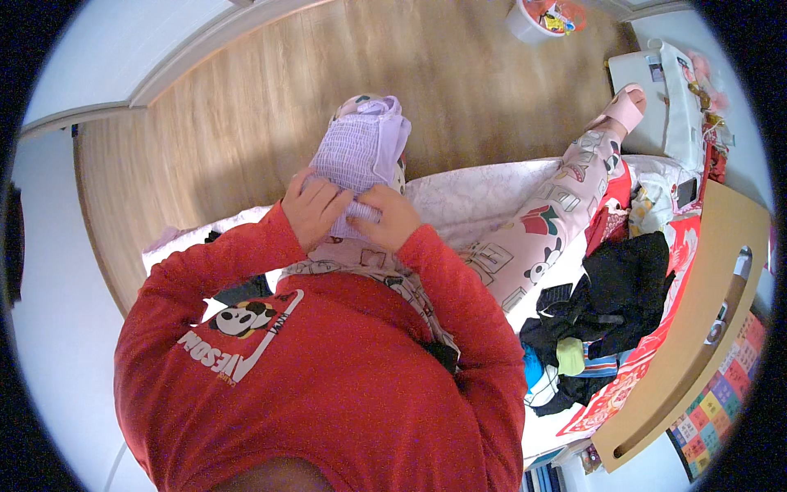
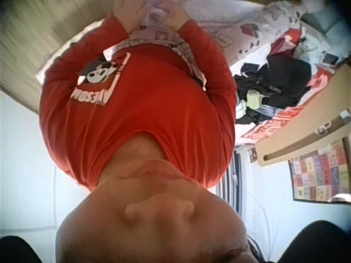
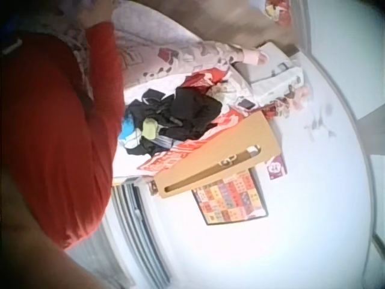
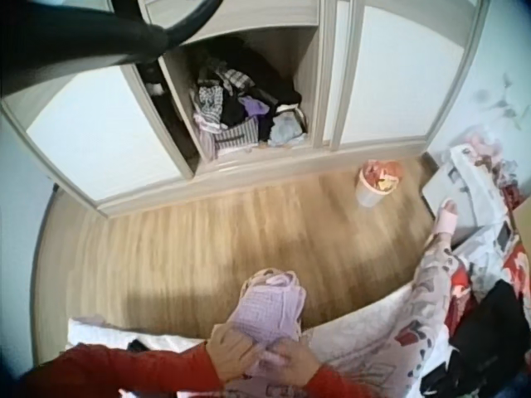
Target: The person sits on the floor and folds a purple garment and a green garment by hand. They smooth and align the items, fold them into compact rectangles, and place them on the bed.
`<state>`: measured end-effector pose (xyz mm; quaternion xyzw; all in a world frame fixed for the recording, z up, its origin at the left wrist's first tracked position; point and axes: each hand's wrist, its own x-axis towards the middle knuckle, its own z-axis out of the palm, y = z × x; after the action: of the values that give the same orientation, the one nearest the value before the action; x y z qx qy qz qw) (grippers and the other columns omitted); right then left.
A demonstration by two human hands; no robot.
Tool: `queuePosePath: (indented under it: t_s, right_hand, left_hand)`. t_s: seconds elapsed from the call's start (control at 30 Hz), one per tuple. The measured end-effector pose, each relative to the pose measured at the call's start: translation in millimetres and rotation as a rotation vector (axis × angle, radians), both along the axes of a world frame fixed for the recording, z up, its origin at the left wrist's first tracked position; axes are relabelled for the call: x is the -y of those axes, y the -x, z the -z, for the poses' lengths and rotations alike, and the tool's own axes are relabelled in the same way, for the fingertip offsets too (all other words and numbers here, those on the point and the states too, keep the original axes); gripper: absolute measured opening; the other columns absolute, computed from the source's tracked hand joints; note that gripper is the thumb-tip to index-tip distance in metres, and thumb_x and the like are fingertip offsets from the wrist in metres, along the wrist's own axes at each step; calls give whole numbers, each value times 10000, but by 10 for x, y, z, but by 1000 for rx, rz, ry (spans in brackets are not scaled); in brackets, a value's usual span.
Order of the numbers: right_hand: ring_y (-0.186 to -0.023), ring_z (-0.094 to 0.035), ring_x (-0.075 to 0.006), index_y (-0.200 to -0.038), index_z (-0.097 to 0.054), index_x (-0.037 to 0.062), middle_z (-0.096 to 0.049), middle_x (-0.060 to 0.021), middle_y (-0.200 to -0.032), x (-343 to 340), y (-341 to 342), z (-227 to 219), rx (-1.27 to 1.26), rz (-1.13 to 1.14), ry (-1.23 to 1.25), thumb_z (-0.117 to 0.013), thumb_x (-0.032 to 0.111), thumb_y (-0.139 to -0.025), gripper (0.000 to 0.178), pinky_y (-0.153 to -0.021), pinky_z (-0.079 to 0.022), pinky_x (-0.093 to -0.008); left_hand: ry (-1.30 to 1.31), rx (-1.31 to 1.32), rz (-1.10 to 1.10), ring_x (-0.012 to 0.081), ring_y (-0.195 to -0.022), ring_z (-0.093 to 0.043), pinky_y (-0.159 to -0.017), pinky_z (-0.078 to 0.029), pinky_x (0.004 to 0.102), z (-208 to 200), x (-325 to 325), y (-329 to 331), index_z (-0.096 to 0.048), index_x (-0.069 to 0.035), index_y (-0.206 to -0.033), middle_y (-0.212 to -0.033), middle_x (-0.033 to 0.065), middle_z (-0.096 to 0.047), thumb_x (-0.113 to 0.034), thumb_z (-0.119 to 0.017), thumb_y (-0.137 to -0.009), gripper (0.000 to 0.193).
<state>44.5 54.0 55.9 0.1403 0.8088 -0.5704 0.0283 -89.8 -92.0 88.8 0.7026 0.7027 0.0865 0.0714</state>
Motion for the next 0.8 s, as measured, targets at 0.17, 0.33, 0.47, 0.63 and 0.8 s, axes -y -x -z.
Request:
queuePosePath:
  t_s: [0.17,0.33,0.47,0.63,0.8]
  right_hand:
    - [-838,-544,-325,-866,-565,38,-578,-148,-839,183,-165,25,-104,119,-46,-654,204,-672,271,-732,-425,-394]
    - [-933,-512,-307,-953,-505,12,-538,-151,-947,229,-27,-416,-84,263,-409,-611,79,-654,324,-807,-409,-382]
    - [-972,-493,-306,-957,-498,-9,-503,-162,-1035,453,-110,-444,-157,119,-637,-581,28,-629,340,-845,-400,-401]
    - [-939,-511,-302,-935,-509,-14,-529,-155,-983,427,9,83,-294,145,-931,-574,77,-638,318,-828,-401,-419]
    - [-921,-535,-310,-949,-523,5,-566,-162,-936,149,124,116,-141,-69,-650,-606,111,-628,348,-825,-414,-394]
  left_hand:
    - [-62,204,42,263,-826,-499,-821,-356,408,50,28,-87,-530,-39,-896,-815,97,-516,-265,-542,-736,278]
    - [384,402,78,322,-741,-552,-744,-400,412,206,-277,185,-531,-50,-748,-713,158,-566,-322,-463,-835,293]
    - [481,599,14,363,-754,-551,-737,-417,429,343,-350,303,-562,-43,-796,-752,196,-578,-304,-413,-869,309]
    - [505,681,-68,337,-826,-554,-774,-404,425,414,-477,343,-576,-48,-847,-837,184,-589,-282,-433,-859,275]
    - [-18,222,-26,293,-957,-500,-860,-340,424,-48,-268,201,-540,-35,-958,-992,132,-555,-326,-559,-751,357]
